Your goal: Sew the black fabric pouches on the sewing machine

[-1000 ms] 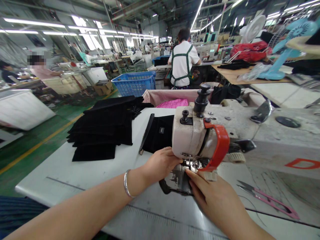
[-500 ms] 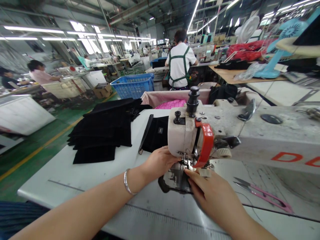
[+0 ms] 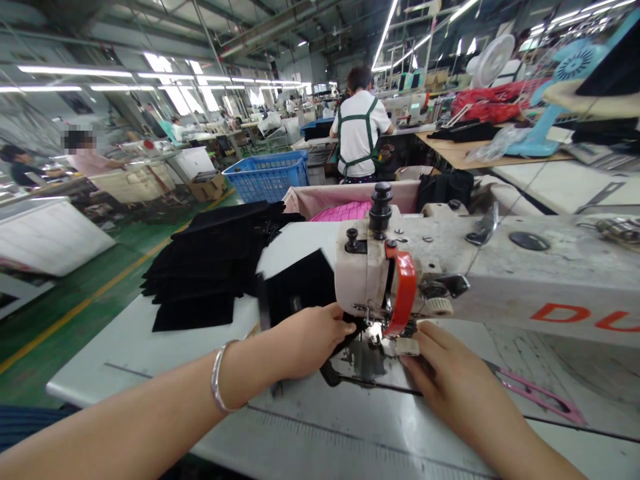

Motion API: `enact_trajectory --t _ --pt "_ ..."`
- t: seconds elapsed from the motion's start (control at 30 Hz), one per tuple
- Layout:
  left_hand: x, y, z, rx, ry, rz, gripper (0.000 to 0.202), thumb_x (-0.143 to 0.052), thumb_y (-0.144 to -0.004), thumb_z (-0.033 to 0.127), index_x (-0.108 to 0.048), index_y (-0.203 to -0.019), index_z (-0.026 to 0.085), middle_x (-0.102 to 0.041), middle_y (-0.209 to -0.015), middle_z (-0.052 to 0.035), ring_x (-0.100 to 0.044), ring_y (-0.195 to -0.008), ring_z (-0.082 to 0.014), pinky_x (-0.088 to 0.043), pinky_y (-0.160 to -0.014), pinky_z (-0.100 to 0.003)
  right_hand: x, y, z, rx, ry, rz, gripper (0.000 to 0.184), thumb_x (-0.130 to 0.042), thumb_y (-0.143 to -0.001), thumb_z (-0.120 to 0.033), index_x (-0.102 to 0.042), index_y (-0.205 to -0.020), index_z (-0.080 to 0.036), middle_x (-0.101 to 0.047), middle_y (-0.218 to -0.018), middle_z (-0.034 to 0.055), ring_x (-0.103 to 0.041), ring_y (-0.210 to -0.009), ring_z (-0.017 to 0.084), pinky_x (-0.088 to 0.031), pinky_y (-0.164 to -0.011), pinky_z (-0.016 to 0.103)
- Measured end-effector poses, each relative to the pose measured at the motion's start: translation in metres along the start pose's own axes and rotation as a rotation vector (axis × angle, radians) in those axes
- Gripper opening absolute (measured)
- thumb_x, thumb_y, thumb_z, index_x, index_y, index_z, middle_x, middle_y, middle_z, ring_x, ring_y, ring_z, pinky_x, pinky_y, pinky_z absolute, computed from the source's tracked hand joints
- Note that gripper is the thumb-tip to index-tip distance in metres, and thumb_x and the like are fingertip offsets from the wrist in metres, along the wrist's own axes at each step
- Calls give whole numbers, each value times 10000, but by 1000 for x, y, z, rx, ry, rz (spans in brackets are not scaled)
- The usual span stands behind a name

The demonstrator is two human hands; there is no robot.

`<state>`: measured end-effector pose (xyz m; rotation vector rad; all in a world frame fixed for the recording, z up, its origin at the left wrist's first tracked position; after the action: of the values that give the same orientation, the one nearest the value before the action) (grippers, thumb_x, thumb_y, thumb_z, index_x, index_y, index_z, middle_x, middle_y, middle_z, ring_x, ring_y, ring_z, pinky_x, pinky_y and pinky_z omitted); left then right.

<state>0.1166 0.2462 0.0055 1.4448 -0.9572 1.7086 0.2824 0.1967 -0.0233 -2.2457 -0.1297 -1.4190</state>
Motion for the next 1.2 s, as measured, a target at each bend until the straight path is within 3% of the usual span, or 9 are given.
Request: enact_trajectory --t 0.13,0.27,0.43,0.57,0.7,0.83,0.97,1.1,1.2 --pt "-2 6 20 39 15 -146 304 -568 -909 200 -599 -1204 132 -646 -1161 -117 -611 -1080 -252 -484 -964 -359 -2 -1 5 -32 44 83 104 -504 -914 -209 -587 -974 -192 -615 -990 96 -632 -879 239 -531 -698 343" --pt "-9 16 34 47 85 -62 371 -529 -933 188 -527 -1292 96 -551 -1347 -143 -467 -1300 -262 -391 -1112 -411 -6 1 -10 92 45 66 170 -490 -934 -165 -634 -1020 -191 -627 -926 76 -622 -856 224 -529 -742 362" --pt "-21 31 37 158 180 67 440 -465 -944 125 -432 -1383 122 -487 -1431 -116 -402 -1370 -212 -386 -1145 -398 -9 8 -38 297 -19 51 315 -499 -894 -103 -628 -1168 -190 -666 -1006 89 -627 -889 217 -550 -762 386" --pt "-23 25 41 147 151 87 418 -456 -929 93 -462 -1347 91 -531 -1381 -138 -409 -1366 -236 -397 -1139 -419 -13 8 -41 299 -35 42 299 -528 -881 -104 -653 -1138 -187 -673 -1000 86 -633 -849 207 -555 -715 364" --pt "-23 17 33 150 136 95 403 -455 -937 108 -475 -1338 68 -533 -1378 -150 -414 -1363 -249 -372 -1151 -431 -10 5 -37 225 -89 27 311 -511 -893 -99 -645 -1161 -182 -661 -1024 93 -611 -938 237 -534 -792 406" --pt "-13 23 38 168 210 0 410 -496 -962 188 -480 -1367 131 -502 -1434 -105 -415 -1370 -230 -367 -1154 -422 -4 5 -40 119 -324 -171 268 -518 -862 -69 -687 -957 -254 -661 -926 0 -600 -877 173 -492 -762 315" --pt "-1 43 75 29 249 -107 482 -546 -952 424 -528 -1341 140 -557 -1388 -104 -502 -1307 -235 -397 -1132 -389 0 14 -60 204 -517 -409 258 -595 -733 -12 -643 -691 -261 -671 -844 -109 -604 -837 92 -437 -785 239" --pt "-13 64 98 -74 105 -22 575 -484 -961 506 -538 -1316 57 -615 -1313 -142 -556 -1252 -254 -440 -1092 -362 2 19 -67 258 -502 -439 258 -549 -705 8 -578 -614 -231 -656 -761 -127 -594 -779 76 -427 -791 242" --pt "-25 71 100 -72 -21 132 525 -498 -964 479 -577 -1273 62 -655 -1258 -128 -583 -1216 -257 -442 -1094 -368 4 14 -60 195 -500 -348 259 -523 -706 6 -596 -665 -239 -652 -781 -94 -595 -786 94 -456 -767 242"
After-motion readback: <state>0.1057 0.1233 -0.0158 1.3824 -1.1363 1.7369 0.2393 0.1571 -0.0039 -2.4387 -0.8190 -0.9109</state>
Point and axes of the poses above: each hand's wrist, its own y-axis away from the middle knuckle, its own x-axis out of the back of the hand, z = x × y, the point moved 7 cm from there along -y, towards the middle knuckle
